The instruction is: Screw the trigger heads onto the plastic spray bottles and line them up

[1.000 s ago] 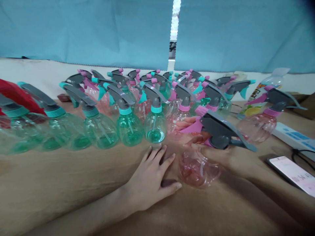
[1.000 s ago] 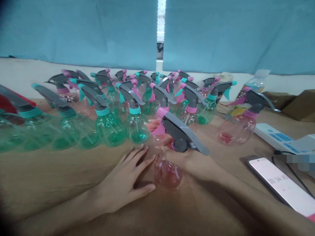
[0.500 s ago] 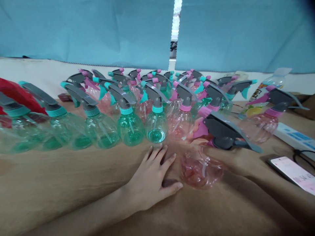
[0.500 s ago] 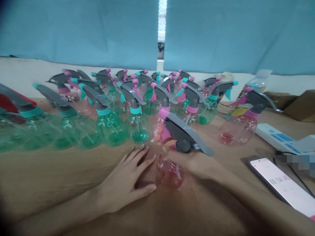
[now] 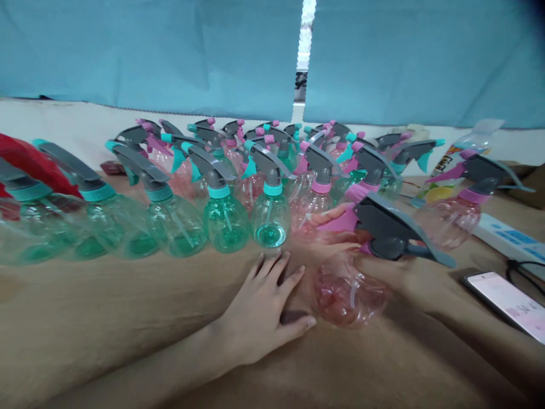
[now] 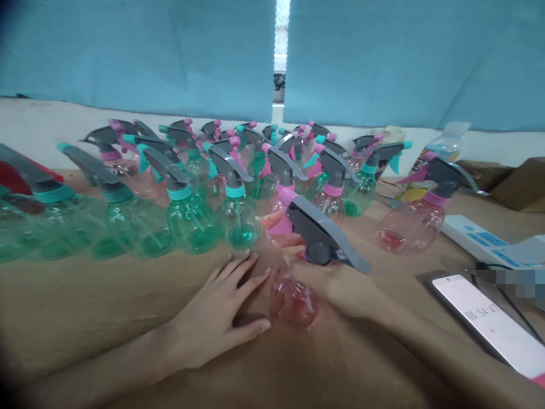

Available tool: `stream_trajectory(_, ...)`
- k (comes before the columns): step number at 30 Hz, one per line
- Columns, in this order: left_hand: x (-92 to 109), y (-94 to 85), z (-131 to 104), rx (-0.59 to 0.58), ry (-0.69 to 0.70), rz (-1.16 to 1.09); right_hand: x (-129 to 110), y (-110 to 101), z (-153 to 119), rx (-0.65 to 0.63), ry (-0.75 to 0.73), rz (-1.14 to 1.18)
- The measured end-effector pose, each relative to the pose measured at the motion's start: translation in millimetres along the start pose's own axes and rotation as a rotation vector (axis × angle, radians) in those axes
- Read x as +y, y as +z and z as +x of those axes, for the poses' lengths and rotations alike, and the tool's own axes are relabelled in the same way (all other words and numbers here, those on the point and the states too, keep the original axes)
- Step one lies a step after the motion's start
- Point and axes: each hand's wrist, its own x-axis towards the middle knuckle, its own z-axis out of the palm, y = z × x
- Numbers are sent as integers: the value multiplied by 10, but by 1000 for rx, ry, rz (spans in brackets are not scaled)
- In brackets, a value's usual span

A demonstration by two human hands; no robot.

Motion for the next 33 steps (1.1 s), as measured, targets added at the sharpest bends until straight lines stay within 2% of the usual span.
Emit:
stream_trajectory(7, -5, 14, 2, 24, -1, -9, -91, 24, 27, 42, 94, -2)
stream_trajectory(11, 4, 12, -2, 13, -8, 16, -148, -8, 42, 21, 116, -40)
stream_trajectory(20, 14, -11, 5, -9, -16, 7, -123, 5, 31, 8, 107, -43)
stream_trajectory(25, 8, -3, 3, -4, -4, 20, -111, 41, 3, 60, 109, -4)
stream_trajectory(33, 5, 1, 6, -4, -6, 24, -154, 8, 31, 36, 132, -50)
